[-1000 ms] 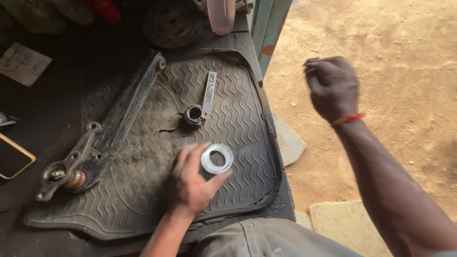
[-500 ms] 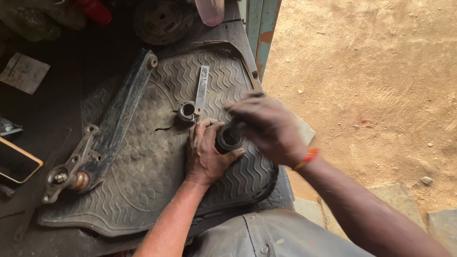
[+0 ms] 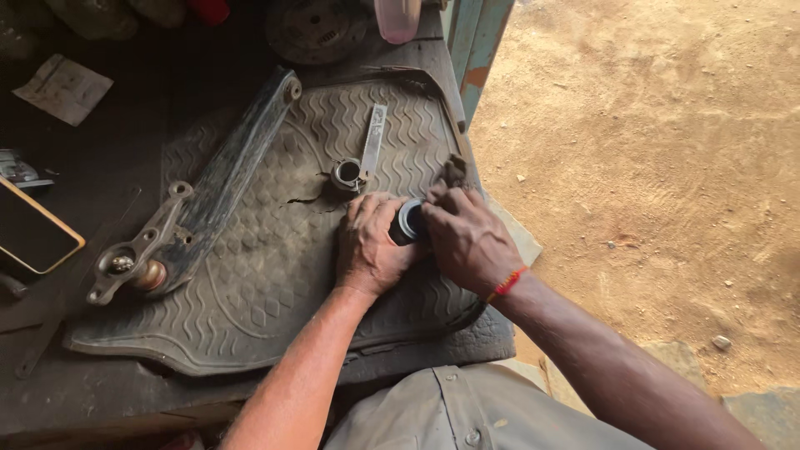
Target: The person cleans a cylindrical metal part by scraping its interior with a flat metal tool and wiping it with a cloth. They then use a small pointed tool to scrape the inner surface of the part and wipe it again. Finally, they scrape the interior of a second cylindrical part with the flat tool and wipe it with the cloth.
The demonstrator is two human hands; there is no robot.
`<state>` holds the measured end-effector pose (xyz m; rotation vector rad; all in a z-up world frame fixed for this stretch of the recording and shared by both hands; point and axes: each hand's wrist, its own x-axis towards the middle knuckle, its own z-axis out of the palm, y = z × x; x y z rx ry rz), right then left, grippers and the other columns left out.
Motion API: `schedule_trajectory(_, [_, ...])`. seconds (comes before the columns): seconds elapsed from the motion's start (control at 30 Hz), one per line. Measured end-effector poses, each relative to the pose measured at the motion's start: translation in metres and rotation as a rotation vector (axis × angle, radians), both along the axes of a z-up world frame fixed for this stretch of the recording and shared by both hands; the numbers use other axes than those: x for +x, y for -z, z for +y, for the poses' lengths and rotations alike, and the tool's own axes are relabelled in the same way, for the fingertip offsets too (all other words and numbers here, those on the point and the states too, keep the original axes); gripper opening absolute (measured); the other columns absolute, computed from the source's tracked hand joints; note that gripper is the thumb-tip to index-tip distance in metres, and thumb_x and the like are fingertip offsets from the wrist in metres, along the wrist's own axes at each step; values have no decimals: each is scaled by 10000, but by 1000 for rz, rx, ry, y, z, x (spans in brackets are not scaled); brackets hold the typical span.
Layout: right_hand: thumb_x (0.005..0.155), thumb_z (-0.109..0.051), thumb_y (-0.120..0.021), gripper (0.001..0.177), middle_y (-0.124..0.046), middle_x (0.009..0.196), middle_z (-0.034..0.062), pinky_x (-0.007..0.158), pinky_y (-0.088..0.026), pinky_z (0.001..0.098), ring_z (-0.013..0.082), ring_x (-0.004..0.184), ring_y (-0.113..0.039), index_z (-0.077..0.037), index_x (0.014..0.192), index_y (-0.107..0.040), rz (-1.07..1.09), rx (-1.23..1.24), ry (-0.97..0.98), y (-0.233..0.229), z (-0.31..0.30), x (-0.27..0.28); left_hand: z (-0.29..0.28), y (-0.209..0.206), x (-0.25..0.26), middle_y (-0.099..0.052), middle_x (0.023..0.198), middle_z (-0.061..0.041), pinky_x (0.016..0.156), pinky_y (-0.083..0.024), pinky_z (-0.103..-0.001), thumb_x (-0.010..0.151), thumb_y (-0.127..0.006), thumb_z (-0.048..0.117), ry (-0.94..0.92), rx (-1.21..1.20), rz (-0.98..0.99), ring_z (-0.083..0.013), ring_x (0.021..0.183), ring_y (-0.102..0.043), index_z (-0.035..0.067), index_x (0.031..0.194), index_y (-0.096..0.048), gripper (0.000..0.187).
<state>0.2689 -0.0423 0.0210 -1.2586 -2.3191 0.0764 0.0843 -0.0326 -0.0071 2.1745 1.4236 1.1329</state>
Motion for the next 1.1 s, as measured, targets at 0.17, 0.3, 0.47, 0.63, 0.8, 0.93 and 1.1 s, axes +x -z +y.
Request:
schedule_trajectory(0.17, [874,-97,-683,197,-662,981,106,823,-522,418,323,928,-625,-128,1055,-754,111,-246,3,-8,-28,23,2,-4,-1,-658,1165,-110,1036,-459,-449,640,-895,336,19,-61,55,-344,1180,-570,92,1203,-696,645])
schedule_trajectory(0.3, [852,-112,-712,204,-713,976,98,809,-555,381,294,912,-697,-102,1039,-789,330,-361,26,-7,-49,37,1,-1,-2,-647,1218,-116,1046,-449,-454,620,-913,329,36,-51,66,-340,1195,-558,92,1243,-690,702])
schedule_trajectory(0.47, [951,-170,-658,269,-762,1006,70,766,-591,299,186,879,-718,-59,1184,-735,903,-626,261,-13,-22,44,2,-2,-3,-660,1214,-103,1049,-450,-449,598,-927,352,20,-91,85,-327,1205,-562,115,1238,-702,718])
schedule_trajectory(0.63, [893,-170,-730,312,-684,1100,110,903,-557,370,253,1002,-702,-43,1178,-728,658,-296,51,-12,18,3,5,8,-4,-670,1183,-130,1017,-459,-463,650,-897,313,32,-42,57,-358,1175,-570,83,1163,-709,593])
schedule_trajectory(0.8, [893,-63,-620,443,-612,1197,161,996,-447,440,367,1099,-545,-3,1332,-640,299,-134,-96,0,0,-17,7,23,-7,-682,1223,-147,997,-485,-459,734,-798,193,-24,3,76,-389,1179,-586,60,1069,-705,373])
schedule_trajectory(0.93, [797,-25,-606,444,-620,1206,121,965,-450,424,337,1052,-544,-102,1223,-703,104,-206,-234,-8,6,-5,8,19,-9,-686,1252,-127,1044,-489,-443,789,-813,216,4,26,67,-364,1229,-596,78,1073,-703,335])
schedule_trajectory(1.1, [708,-14,-598,514,-588,1302,179,954,-451,426,319,1120,-566,-64,1209,-698,67,-53,-436,-20,12,5,5,6,-4,-684,1205,-138,994,-478,-449,649,-899,335,-16,-53,97,-358,1173,-596,105,1015,-740,461])
